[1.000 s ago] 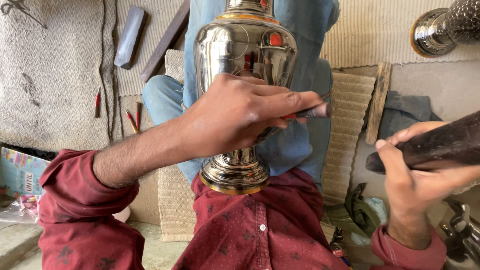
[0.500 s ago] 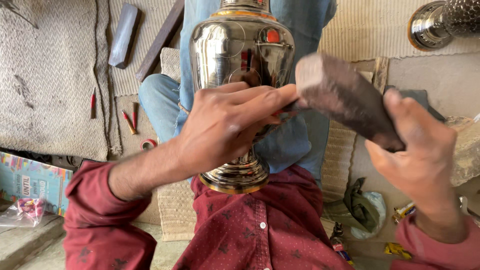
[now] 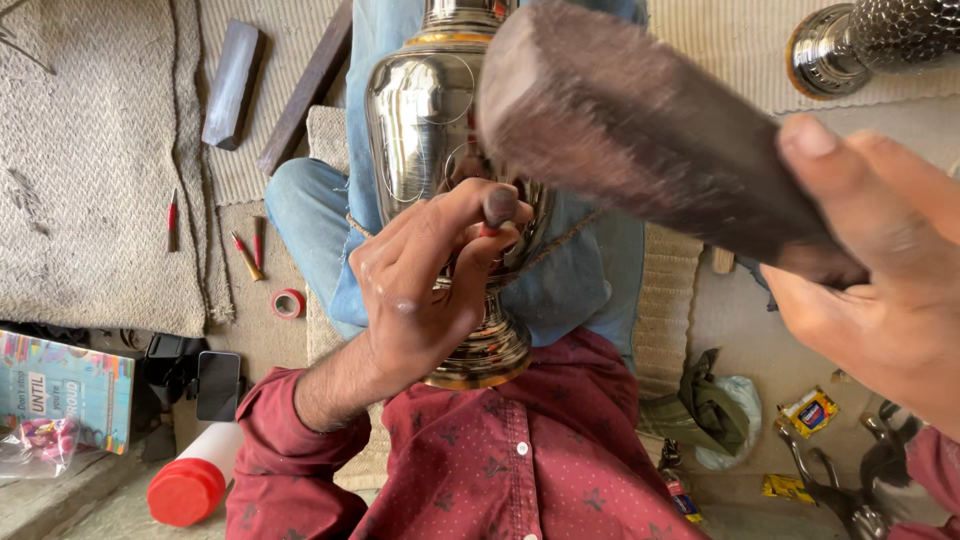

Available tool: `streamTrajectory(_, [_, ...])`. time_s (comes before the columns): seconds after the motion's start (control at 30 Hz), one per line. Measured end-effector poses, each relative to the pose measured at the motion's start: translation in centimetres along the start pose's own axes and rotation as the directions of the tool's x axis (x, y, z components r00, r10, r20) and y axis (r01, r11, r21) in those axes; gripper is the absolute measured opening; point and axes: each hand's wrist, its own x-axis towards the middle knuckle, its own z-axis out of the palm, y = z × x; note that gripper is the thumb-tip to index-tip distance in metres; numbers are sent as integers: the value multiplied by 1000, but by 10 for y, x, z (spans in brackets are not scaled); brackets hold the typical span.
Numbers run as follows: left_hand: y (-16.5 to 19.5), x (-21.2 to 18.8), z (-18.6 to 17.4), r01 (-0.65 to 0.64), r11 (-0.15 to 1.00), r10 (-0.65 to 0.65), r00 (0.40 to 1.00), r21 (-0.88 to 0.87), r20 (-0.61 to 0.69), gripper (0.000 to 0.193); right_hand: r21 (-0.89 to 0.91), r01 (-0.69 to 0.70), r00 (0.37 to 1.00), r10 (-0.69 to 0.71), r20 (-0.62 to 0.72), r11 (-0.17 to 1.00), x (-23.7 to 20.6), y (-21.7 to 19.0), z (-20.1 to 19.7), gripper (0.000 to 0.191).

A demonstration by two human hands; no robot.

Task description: The person sits cross-legged holding a polished metal vase between their knees, presses a punch against the vase surface, and strikes the punch with a wooden mallet to engrave decorative patterns. Midway they sharpen the punch on a whetstone resting on their lap, then resume hammering the pattern.

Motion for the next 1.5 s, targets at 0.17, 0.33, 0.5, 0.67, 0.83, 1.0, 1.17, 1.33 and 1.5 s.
streamTrajectory(0.17, [-7, -5, 5, 93, 993, -90, 995, 79, -40, 25, -57, 35, 999, -32, 42, 998, 4, -3, -9, 82])
streamTrajectory(0.33, [-9, -8, 6, 64, 998, -63, 997, 20, -41, 25, -94, 28, 996, -20, 85, 995, -1, -1, -13, 88])
streamTrajectory(0.5, [-5, 0, 2, 171, 982, -173, 985, -82, -24, 34, -120, -18, 998, 25, 59, 993, -10, 3, -3, 97])
streamTrajectory(0.67, [-11, 30, -11, 241, 921, -238, 970, -307, 50, 51, 111, -88, 963, 113, -243, 990, -30, 15, 36, 81])
streamTrajectory(0.83, [-18, 54, -15, 98, 987, -64, 968, -131, 245, 54, 227, -219, 922, 278, -270, 949, -47, 30, 71, 82])
streamTrajectory(1.0, [-20, 61, -16, -136, 990, 143, 925, -45, 352, 60, 302, -165, 915, 260, -309, 939, -48, 37, 84, 75])
streamTrajectory(1.17, [-28, 71, -17, -57, 988, 123, 859, -147, 496, 63, 624, -216, 834, 474, -283, 751, -54, 36, 76, 61])
streamTrajectory(1.33, [-27, 72, -18, -108, 985, 163, 853, -138, 496, 64, 470, -255, 853, 425, -302, 845, -47, 34, 64, 40])
streamTrajectory(1.5, [-17, 58, -18, -50, 998, 56, 922, -24, 384, 60, 127, -107, 968, 132, -213, 986, -10, 30, 42, 80])
